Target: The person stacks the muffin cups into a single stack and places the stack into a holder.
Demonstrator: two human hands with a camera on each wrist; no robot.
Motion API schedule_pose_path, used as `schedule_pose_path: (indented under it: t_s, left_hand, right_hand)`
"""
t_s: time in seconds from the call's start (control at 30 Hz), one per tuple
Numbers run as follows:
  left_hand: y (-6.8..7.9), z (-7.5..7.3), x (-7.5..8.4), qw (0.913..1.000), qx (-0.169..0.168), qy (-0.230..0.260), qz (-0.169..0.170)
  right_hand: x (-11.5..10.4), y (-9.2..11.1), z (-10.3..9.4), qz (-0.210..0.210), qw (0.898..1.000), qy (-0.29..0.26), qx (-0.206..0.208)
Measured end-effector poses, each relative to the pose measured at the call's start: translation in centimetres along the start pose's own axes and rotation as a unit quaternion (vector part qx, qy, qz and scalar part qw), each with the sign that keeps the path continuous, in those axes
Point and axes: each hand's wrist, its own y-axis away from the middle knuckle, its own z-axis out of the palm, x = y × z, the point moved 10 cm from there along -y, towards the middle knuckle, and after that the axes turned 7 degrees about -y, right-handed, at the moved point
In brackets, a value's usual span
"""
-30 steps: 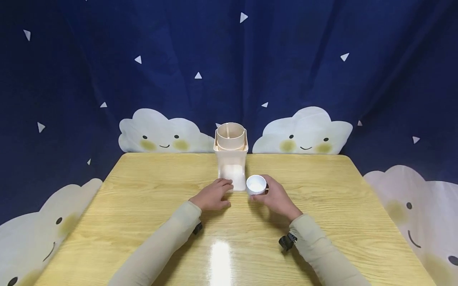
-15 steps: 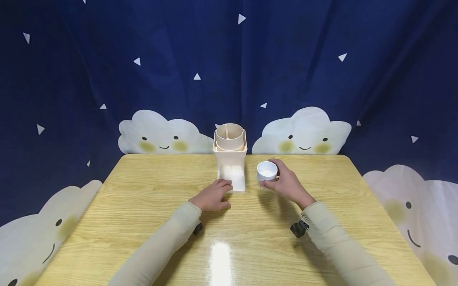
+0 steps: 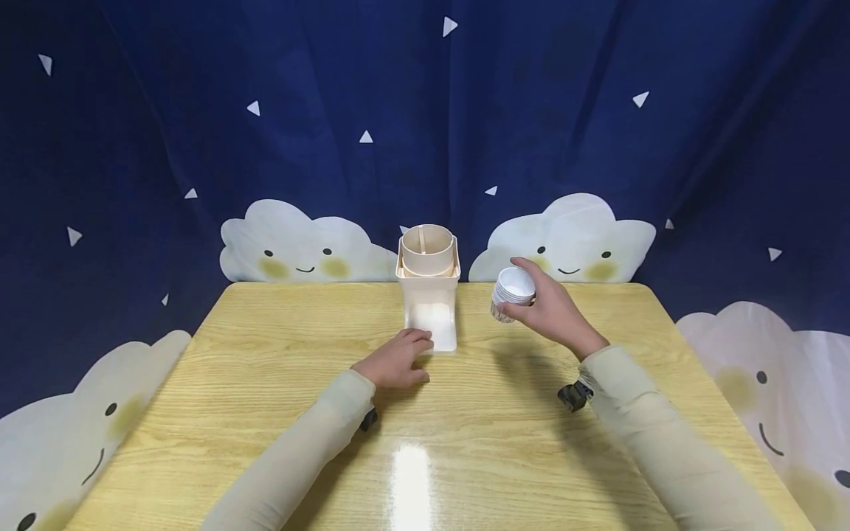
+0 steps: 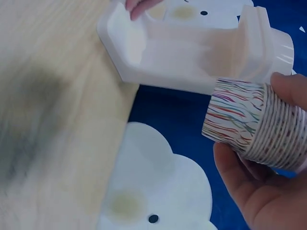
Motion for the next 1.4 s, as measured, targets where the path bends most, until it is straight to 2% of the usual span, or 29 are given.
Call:
schedule_pose_path:
  t_s: [0.2,0.4,0.7,0.97,1.23,1.4]
  left_hand:
    - [-0.1,-0.1,0.0,0.9999,-0.003,0.009,-0.004]
    - [-0.2,0.1,-0.1,0.9999,0.003,0.017,-0.002]
    - [0.0,0.7,-0.1,1.0000,-0.008,0.002,-0.005]
    - [0.0,-0.1,0.0,0.9999,-0.004,-0.009,-0.005]
    - [0.0,0.1,-0.3,0.9998,-0.009,-0.014,-0.007]
    - [-0.2,0.0,-0.3,0.9999,-0.004,-0.011,-0.004]
  right_hand:
    - [-1.2,-0.6,-1.3,-0.002,0.999,0.034,-0.024]
    - [-2.8,-1.3,-2.7,0.001,0.997,0.064,-0.032]
    - [-6.7,-3.3,-3.8,-0.001,0.994,0.097,-0.042]
    - [-10.9,-5.7,-4.8,-0.007,0.994,0.095,-0.052]
    - [-13.9,-8.8,-4.2,-0.006,0.994,0.088,-0.057]
    - [-14.9,-10.5,-2.6,-0.003,0.991,0.093,-0.092]
